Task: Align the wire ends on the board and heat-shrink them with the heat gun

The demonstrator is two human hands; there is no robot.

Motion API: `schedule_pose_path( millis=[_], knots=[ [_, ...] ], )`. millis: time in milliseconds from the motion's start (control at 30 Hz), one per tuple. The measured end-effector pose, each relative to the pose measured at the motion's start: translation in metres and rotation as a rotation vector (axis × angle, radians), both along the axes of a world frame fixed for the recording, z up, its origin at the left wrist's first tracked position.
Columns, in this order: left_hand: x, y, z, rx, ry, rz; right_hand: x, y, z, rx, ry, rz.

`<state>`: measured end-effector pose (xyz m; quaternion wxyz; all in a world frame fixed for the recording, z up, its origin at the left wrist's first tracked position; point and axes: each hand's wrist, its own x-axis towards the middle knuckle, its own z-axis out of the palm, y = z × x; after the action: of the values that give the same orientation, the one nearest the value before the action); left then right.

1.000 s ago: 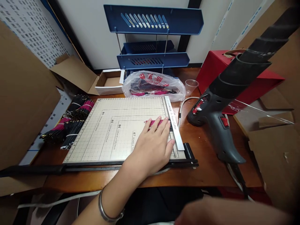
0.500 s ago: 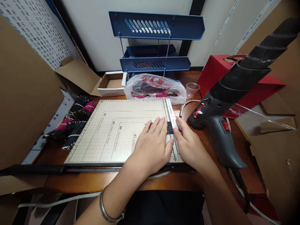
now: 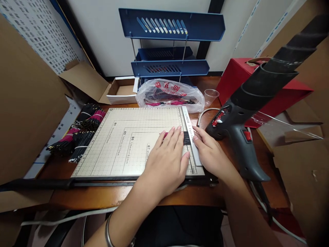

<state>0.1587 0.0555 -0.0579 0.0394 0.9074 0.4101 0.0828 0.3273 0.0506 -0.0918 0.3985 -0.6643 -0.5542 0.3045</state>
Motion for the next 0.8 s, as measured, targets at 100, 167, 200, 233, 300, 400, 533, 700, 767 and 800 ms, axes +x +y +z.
schedule_pose_path(
  millis=[100,167,200,233,300,400,533,700,767,800],
  knots=[
    [0.000,-0.004,-0.004,-0.004,0.008,-0.035,0.001,0.001,-0.001,0.012,0.010,0.018],
    [0.001,-0.004,-0.006,0.001,0.011,-0.044,0.002,0.002,-0.002,0.018,0.017,0.027],
    [0.002,-0.004,-0.006,0.003,0.013,-0.046,0.002,0.003,-0.001,0.019,0.018,0.041],
    [0.003,-0.004,-0.006,0.006,0.014,-0.046,0.002,0.003,-0.001,0.019,0.015,0.051],
    [0.004,-0.004,-0.006,0.008,0.017,-0.042,0.003,0.005,0.001,0.017,0.000,0.060],
    [0.007,-0.004,-0.007,0.001,0.020,-0.031,0.003,0.006,0.004,0.018,-0.012,0.063],
    [0.007,-0.005,-0.009,0.009,0.011,-0.058,0.002,0.005,0.004,0.043,-0.030,0.074],
    [-0.004,-0.016,-0.007,0.098,-0.057,-0.049,0.003,0.004,0.004,0.044,-0.081,0.080],
    [-0.009,-0.022,-0.006,0.100,-0.064,-0.045,0.003,0.004,0.004,0.041,-0.091,0.096],
    [-0.011,-0.024,-0.006,0.095,-0.062,-0.044,0.003,0.004,0.004,0.042,-0.095,0.105]
  ],
)
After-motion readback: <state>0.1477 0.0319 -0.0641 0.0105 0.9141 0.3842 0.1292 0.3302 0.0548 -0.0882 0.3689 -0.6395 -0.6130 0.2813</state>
